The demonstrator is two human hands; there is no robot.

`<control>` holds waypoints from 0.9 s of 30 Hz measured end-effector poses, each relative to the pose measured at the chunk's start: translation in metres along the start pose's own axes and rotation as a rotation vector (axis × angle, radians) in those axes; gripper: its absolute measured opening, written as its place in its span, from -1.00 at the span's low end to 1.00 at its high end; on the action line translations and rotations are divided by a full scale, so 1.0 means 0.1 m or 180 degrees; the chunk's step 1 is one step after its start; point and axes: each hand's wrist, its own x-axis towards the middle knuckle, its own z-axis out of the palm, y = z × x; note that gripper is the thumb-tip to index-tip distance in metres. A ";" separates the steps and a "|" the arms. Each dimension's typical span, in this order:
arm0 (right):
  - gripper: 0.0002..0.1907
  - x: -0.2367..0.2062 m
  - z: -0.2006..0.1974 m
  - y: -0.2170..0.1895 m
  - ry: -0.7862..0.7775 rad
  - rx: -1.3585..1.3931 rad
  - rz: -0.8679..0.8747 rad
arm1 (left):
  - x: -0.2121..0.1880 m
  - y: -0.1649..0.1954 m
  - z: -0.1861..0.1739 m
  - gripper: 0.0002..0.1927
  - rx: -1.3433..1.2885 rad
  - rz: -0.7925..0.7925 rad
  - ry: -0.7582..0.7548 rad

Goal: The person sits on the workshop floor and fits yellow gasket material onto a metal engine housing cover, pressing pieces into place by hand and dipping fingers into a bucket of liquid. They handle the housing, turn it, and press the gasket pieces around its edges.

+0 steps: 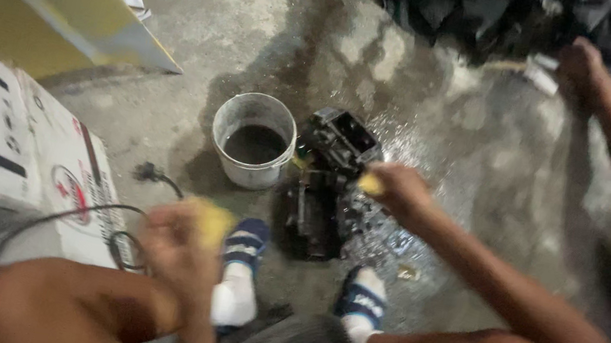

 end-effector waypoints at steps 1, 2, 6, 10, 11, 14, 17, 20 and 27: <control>-0.70 0.01 -0.10 -0.01 0.0041 0.0453 -0.0135 | 0.11 0.10 -0.20 -0.86 0.0105 -0.0191 0.0305; -0.69 0.01 -0.19 -0.01 -0.0023 0.0240 -0.0320 | 0.19 0.16 -0.33 -0.84 -0.0203 -0.0403 0.0365; -0.68 0.00 -0.40 0.13 -0.0080 -0.0231 -0.0417 | 0.13 0.03 -0.29 -0.77 -0.1082 -0.1245 0.0774; -0.66 0.06 -0.50 0.29 -0.0066 -0.0145 -0.0635 | -0.24 -0.53 0.20 -0.75 -0.1129 -0.1945 -0.1055; -0.66 0.09 -0.53 0.30 -0.0097 -0.0037 -0.0697 | -0.33 -0.69 0.31 -0.75 -0.1094 -0.2077 -0.1351; -0.65 0.16 -0.68 0.26 -0.0212 0.0112 -0.0860 | -0.60 -1.10 0.49 -0.72 -0.0910 -0.2489 -0.2118; -0.58 0.15 -0.79 0.16 -0.0218 -0.0086 -0.1071 | -0.81 -1.46 0.57 -0.67 -0.0443 -0.2782 -0.2742; -0.50 0.06 -0.87 0.07 -0.0383 -0.0886 -0.1301 | -1.00 -1.81 0.71 -0.63 0.0193 -0.2871 -0.3478; -0.57 0.11 -1.22 0.69 0.0131 -0.2875 -0.1821 | -1.28 -2.35 1.50 -0.43 0.0098 -0.2051 -0.2911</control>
